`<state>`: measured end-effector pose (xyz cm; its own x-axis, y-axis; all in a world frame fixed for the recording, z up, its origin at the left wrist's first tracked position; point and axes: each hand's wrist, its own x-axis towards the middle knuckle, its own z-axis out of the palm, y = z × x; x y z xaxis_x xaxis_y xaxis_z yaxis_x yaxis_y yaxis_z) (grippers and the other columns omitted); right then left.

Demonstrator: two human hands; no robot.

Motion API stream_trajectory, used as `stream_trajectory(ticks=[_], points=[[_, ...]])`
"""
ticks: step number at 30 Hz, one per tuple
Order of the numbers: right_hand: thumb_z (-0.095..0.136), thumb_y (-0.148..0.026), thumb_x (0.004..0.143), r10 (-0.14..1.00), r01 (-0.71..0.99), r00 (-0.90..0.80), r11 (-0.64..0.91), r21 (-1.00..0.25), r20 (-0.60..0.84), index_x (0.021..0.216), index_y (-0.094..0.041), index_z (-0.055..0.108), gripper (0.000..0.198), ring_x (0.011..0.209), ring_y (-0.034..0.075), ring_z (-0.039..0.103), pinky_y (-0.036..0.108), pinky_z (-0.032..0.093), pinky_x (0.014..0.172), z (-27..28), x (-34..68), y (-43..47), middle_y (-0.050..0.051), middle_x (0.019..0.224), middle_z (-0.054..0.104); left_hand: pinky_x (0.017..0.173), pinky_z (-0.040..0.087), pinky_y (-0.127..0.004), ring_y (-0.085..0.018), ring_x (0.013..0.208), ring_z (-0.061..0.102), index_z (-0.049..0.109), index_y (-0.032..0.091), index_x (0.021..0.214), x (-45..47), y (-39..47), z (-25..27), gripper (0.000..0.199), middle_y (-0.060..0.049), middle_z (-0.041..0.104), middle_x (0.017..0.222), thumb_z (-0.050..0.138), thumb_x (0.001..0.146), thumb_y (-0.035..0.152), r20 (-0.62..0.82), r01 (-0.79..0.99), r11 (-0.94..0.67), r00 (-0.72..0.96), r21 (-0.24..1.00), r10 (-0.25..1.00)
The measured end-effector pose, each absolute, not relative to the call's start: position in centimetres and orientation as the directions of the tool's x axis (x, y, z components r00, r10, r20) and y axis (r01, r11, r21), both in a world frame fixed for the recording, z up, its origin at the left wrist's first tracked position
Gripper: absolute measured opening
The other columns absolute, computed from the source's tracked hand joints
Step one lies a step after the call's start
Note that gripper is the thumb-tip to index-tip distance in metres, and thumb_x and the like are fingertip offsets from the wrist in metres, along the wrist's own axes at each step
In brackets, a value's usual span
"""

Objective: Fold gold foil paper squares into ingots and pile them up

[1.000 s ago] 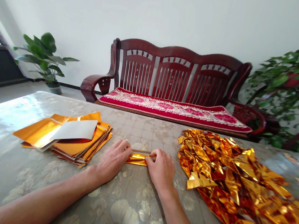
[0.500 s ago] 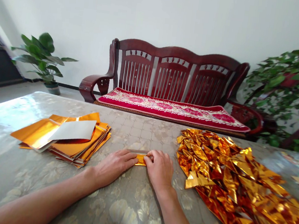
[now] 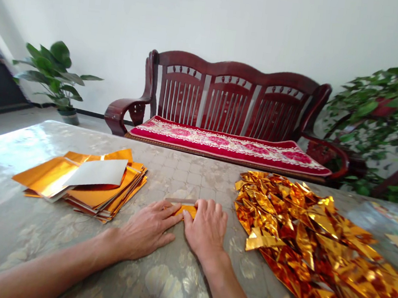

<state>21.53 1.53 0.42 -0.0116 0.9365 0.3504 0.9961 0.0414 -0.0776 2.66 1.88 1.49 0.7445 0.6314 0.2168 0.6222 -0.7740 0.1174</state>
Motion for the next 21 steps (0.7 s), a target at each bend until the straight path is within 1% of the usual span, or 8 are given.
stream_trajectory(ticks=[3,5,8,12,16,19,21], points=[[0.064,-0.044,0.088,0.935,0.998,-0.017,0.035,-0.044,0.355,0.100,-0.022,0.061,0.025,0.096,0.028,0.051,0.038,0.033,0.080,0.2,21.6,1.3,0.008,0.098,0.062,0.108,0.041,-0.044,-0.028,0.126,0.047,0.046,0.019,0.140,2.2,1.7,1.4,0.052,-0.009,0.052,0.143,0.057,0.093,0.039,0.206,0.620,-0.778,0.751,0.106,0.627],[0.065,-0.045,0.087,0.936,0.999,-0.015,0.029,-0.033,0.350,0.101,-0.022,0.061,0.027,0.096,0.029,0.051,0.039,0.034,0.081,0.1,22.0,1.4,0.008,0.099,0.062,0.108,0.040,-0.045,-0.029,0.128,0.046,0.046,0.019,0.141,1.8,1.5,1.5,0.051,-0.010,0.051,0.144,0.055,0.095,0.039,0.189,0.617,-0.783,0.762,0.082,0.620],[0.066,-0.044,0.087,0.937,0.999,-0.018,0.027,-0.019,0.350,0.103,-0.023,0.061,0.027,0.096,0.029,0.052,0.040,0.034,0.081,-0.1,22.5,1.5,0.008,0.100,0.062,0.109,0.040,-0.046,-0.031,0.131,0.045,0.047,0.015,0.140,1.2,1.3,1.8,0.052,-0.013,0.049,0.147,0.053,0.096,0.041,0.125,0.634,-0.772,0.764,0.031,0.633],[0.067,-0.043,0.087,0.928,1.000,-0.018,0.020,-0.001,0.372,0.101,-0.023,0.062,0.024,0.094,0.028,0.052,0.039,0.035,0.079,-0.4,22.9,1.8,0.008,0.099,0.062,0.109,0.040,-0.049,-0.035,0.133,0.044,0.045,0.012,0.143,0.7,0.8,2.7,0.062,-0.018,0.045,0.149,0.059,0.092,0.044,0.016,0.699,-0.715,0.715,-0.018,0.699],[0.070,-0.040,0.086,0.906,1.000,-0.020,0.022,-0.001,0.423,0.100,-0.022,0.063,0.024,0.092,0.028,0.052,0.039,0.036,0.078,-0.6,23.1,1.8,0.008,0.096,0.064,0.108,0.041,-0.049,-0.036,0.133,0.044,0.045,0.014,0.143,0.8,0.4,3.2,0.069,-0.019,0.043,0.150,0.065,0.087,0.049,-0.037,0.709,-0.705,0.704,-0.026,0.709],[0.071,-0.032,0.085,0.873,0.996,-0.063,0.082,-0.018,0.484,0.100,-0.021,0.063,0.020,0.091,0.027,0.052,0.039,0.036,0.078,-0.2,23.2,1.6,0.008,0.096,0.066,0.107,0.042,-0.050,-0.036,0.133,0.044,0.045,0.014,0.143,1.7,-0.3,3.0,0.077,-0.022,0.040,0.151,0.068,0.083,0.056,-0.057,0.742,-0.670,0.668,-0.014,0.742],[0.069,-0.027,0.087,0.843,0.976,-0.163,0.213,-0.040,0.512,0.096,-0.022,0.065,0.011,0.092,0.026,0.053,0.038,0.037,0.080,0.3,23.1,1.3,0.006,0.097,0.067,0.105,0.044,-0.051,-0.037,0.131,0.045,0.045,0.013,0.142,2.5,-0.9,2.7,0.081,-0.024,0.040,0.150,0.069,0.080,0.058,-0.065,0.775,-0.632,0.630,-0.004,0.774]])
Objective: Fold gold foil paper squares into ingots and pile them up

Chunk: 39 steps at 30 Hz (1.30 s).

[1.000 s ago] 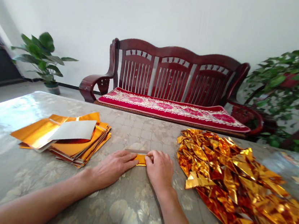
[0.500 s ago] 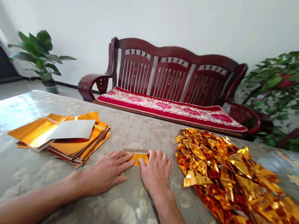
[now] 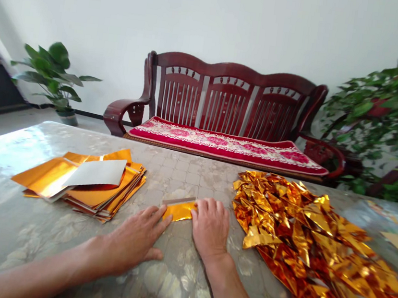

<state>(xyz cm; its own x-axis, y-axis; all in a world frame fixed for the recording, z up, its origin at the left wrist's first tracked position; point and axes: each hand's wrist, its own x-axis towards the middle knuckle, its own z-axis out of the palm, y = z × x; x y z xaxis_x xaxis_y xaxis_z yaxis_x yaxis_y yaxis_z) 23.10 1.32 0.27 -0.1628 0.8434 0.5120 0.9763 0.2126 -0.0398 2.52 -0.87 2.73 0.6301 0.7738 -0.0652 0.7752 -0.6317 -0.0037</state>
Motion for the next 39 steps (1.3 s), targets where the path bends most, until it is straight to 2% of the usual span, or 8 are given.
stream_trajectory(ticks=[4,7,12,22,28,32,36,39], points=[[0.063,-0.025,0.092,0.749,0.824,-0.443,0.556,-0.104,0.492,0.091,-0.024,0.068,0.006,0.096,0.021,0.056,0.035,0.039,0.083,0.7,22.7,0.8,0.003,0.098,0.070,0.101,0.047,-0.049,-0.035,0.121,0.051,0.052,0.015,0.136,3.7,-1.1,2.7,0.065,-0.020,0.052,0.138,0.067,0.085,0.053,-0.023,0.797,-0.604,0.604,0.019,0.797],[0.063,-0.026,0.093,0.719,0.760,-0.533,0.638,-0.120,0.446,0.099,-0.024,0.069,0.009,0.093,0.019,0.058,0.033,0.040,0.082,0.5,22.6,0.6,0.001,0.098,0.072,0.092,0.051,-0.042,-0.028,0.106,0.058,0.061,0.016,0.119,3.3,0.1,3.1,0.027,-0.012,0.064,0.115,0.056,0.094,0.023,-0.061,0.764,-0.643,0.646,0.054,0.761],[0.059,-0.020,0.095,0.741,0.797,-0.536,0.602,-0.046,0.406,0.095,-0.022,0.069,0.010,0.086,0.018,0.059,0.032,0.038,0.078,0.4,22.6,0.8,0.001,0.090,0.071,0.083,0.051,-0.031,-0.023,0.101,0.059,0.065,0.021,0.109,1.4,2.7,3.3,0.031,-0.007,0.065,0.107,0.048,0.090,0.004,-0.014,0.700,-0.700,0.709,0.139,0.705],[0.051,-0.016,0.097,0.734,0.840,-0.527,0.527,0.130,0.429,0.079,-0.020,0.062,0.021,0.073,0.018,0.055,0.032,0.034,0.072,0.3,21.8,0.5,0.002,0.077,0.063,0.078,0.047,-0.030,-0.020,0.091,0.058,0.068,0.021,0.101,0.7,3.8,2.7,0.013,-0.004,0.066,0.100,0.058,0.095,0.023,0.137,0.636,-0.768,0.756,0.075,0.640],[0.049,-0.016,0.096,0.766,0.872,-0.465,0.484,0.078,0.445,0.076,-0.020,0.060,0.023,0.075,0.018,0.055,0.032,0.034,0.074,0.1,22.1,1.0,0.002,0.074,0.060,0.075,0.044,-0.031,-0.020,0.084,0.055,0.065,0.020,0.094,1.4,3.7,1.4,0.014,-0.004,0.064,0.090,0.052,0.098,0.025,0.203,0.663,-0.748,0.732,0.002,0.650],[0.053,-0.016,0.091,0.809,0.870,-0.420,0.488,-0.071,0.410,0.089,-0.020,0.062,0.010,0.087,0.020,0.055,0.032,0.036,0.079,0.7,21.8,0.6,0.003,0.088,0.064,0.073,0.043,-0.032,-0.021,0.083,0.055,0.064,0.019,0.090,2.2,3.5,0.7,0.015,-0.005,0.063,0.086,0.051,0.098,0.023,0.238,0.665,-0.746,0.728,-0.021,0.643],[0.058,-0.021,0.091,0.825,0.858,-0.419,0.497,-0.133,0.379,0.090,-0.021,0.063,0.005,0.093,0.021,0.054,0.032,0.038,0.081,1.0,21.4,0.6,0.003,0.092,0.065,0.074,0.043,-0.032,-0.020,0.081,0.056,0.066,0.019,0.090,2.6,3.4,0.4,0.024,-0.005,0.063,0.084,0.045,0.101,0.026,0.258,0.660,-0.750,0.720,0.030,0.644],[0.053,-0.023,0.096,0.823,0.853,-0.419,0.501,-0.142,0.384,0.087,-0.022,0.065,0.015,0.091,0.019,0.055,0.031,0.039,0.080,0.7,21.5,0.9,0.003,0.089,0.064,0.078,0.045,-0.030,-0.019,0.084,0.058,0.068,0.021,0.093,2.0,3.5,0.5,0.024,-0.004,0.064,0.087,0.045,0.100,0.027,0.262,0.670,-0.729,0.685,0.138,0.680]])
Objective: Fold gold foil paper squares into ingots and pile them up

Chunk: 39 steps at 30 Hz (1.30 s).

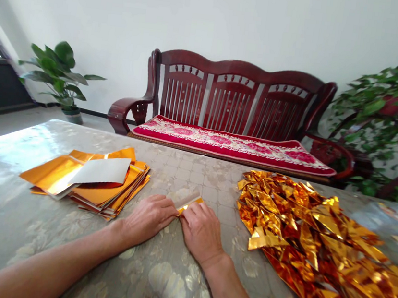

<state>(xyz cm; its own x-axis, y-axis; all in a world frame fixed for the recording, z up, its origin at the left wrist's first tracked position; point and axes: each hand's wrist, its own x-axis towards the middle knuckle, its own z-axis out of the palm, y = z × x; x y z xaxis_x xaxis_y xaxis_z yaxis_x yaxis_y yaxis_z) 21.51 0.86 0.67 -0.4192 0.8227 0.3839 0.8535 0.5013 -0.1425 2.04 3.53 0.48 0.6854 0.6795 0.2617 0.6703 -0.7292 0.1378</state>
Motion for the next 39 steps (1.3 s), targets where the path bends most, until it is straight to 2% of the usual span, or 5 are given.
stream_trajectory(ticks=[4,8,18,28,39], points=[[0.055,-0.025,0.096,0.832,0.861,-0.380,0.477,-0.174,0.404,0.089,-0.024,0.068,0.015,0.089,0.018,0.056,0.029,0.041,0.077,0.4,21.7,1.0,0.003,0.089,0.065,0.085,0.047,-0.029,-0.018,0.094,0.060,0.071,0.023,0.103,1.0,3.8,0.4,0.028,-0.003,0.066,0.094,0.045,0.097,0.015,0.260,0.686,-0.665,0.612,0.295,0.747],[0.057,-0.024,0.094,0.838,0.867,-0.361,0.463,-0.182,0.410,0.088,-0.024,0.069,0.013,0.088,0.018,0.058,0.029,0.042,0.076,0.5,21.5,0.9,0.002,0.088,0.067,0.089,0.048,-0.029,-0.018,0.099,0.061,0.073,0.025,0.105,0.7,3.8,0.2,0.034,-0.004,0.068,0.100,0.045,0.093,0.010,0.241,0.689,-0.622,0.575,0.372,0.781],[0.053,-0.029,0.097,0.878,0.893,-0.310,0.401,-0.206,0.365,0.086,-0.024,0.067,0.018,0.091,0.019,0.057,0.030,0.040,0.077,1.0,21.1,1.0,0.003,0.092,0.066,0.088,0.048,-0.030,-0.019,0.095,0.062,0.076,0.024,0.100,0.6,4.0,0.2,0.034,-0.004,0.071,0.095,0.046,0.092,0.010,0.278,0.663,-0.640,0.578,0.388,0.767],[0.055,-0.028,0.095,0.902,0.923,-0.243,0.328,-0.201,0.357,0.079,-0.023,0.064,0.019,0.089,0.019,0.056,0.031,0.038,0.076,0.6,20.6,1.7,0.002,0.089,0.065,0.089,0.049,-0.028,-0.018,0.095,0.064,0.077,0.023,0.095,0.5,4.9,0.2,0.041,-0.003,0.072,0.093,0.046,0.080,0.002,0.243,0.639,-0.580,0.539,0.506,0.806],[0.057,-0.028,0.094,0.917,0.939,-0.208,0.285,-0.194,0.339,0.078,-0.023,0.060,0.017,0.088,0.020,0.055,0.031,0.036,0.075,0.5,20.4,1.9,0.001,0.089,0.065,0.089,0.050,-0.029,-0.018,0.095,0.065,0.077,0.022,0.093,0.7,5.3,0.4,0.041,-0.003,0.072,0.095,0.045,0.077,0.003,0.202,0.633,-0.509,0.494,0.583,0.846]])
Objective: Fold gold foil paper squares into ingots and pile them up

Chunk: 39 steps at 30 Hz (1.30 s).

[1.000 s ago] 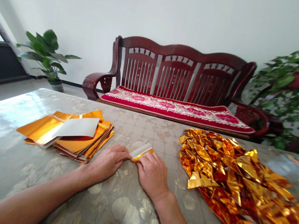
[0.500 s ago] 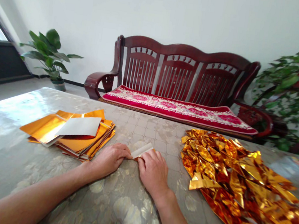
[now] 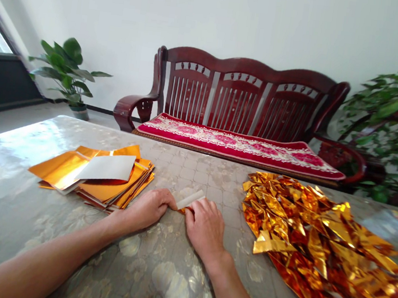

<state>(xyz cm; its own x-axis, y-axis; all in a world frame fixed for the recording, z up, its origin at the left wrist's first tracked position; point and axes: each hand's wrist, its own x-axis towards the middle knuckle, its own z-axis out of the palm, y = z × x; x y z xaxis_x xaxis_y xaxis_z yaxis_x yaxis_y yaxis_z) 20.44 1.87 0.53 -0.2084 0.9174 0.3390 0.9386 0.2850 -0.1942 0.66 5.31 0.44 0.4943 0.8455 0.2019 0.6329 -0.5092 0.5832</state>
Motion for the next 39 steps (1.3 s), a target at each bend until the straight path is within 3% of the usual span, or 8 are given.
stream_trajectory(ticks=[9,18,31,39], points=[[0.057,-0.028,0.093,0.912,0.937,-0.219,0.296,-0.187,0.348,0.078,-0.023,0.060,0.017,0.087,0.020,0.054,0.031,0.036,0.075,0.2,20.5,2.1,0.002,0.088,0.064,0.085,0.048,-0.027,-0.018,0.092,0.065,0.075,0.020,0.087,0.8,5.5,0.1,0.034,-0.003,0.071,0.091,0.047,0.077,0.003,0.216,0.618,-0.488,0.464,0.616,0.859],[0.052,-0.022,0.095,0.847,0.875,-0.398,0.466,-0.133,0.352,0.083,-0.021,0.060,0.015,0.086,0.020,0.053,0.031,0.037,0.077,0.5,20.7,0.9,0.004,0.086,0.063,0.086,0.048,-0.024,-0.015,0.093,0.064,0.075,0.019,0.085,1.1,5.7,-1.4,0.031,-0.004,0.070,0.096,0.050,0.082,0.002,0.334,0.511,-0.576,0.490,0.638,0.805],[0.053,-0.023,0.092,0.929,0.937,-0.243,0.299,-0.180,0.278,0.072,-0.022,0.055,0.020,0.081,0.019,0.056,0.031,0.032,0.070,0.7,20.2,1.4,0.001,0.079,0.065,0.087,0.049,-0.026,-0.017,0.095,0.065,0.076,0.021,0.085,0.9,5.3,-0.7,0.037,-0.003,0.071,0.099,0.047,0.080,0.001,0.292,0.583,-0.552,0.483,0.596,0.825],[0.051,-0.023,0.091,0.938,0.942,-0.214,0.272,-0.197,0.273,0.072,-0.022,0.054,0.019,0.078,0.018,0.056,0.030,0.031,0.067,0.6,20.2,1.6,0.001,0.078,0.065,0.089,0.048,-0.026,-0.017,0.096,0.065,0.074,0.020,0.084,1.1,5.0,0.0,0.035,-0.004,0.070,0.097,0.046,0.078,0.001,0.253,0.615,-0.535,0.489,0.579,0.835]])
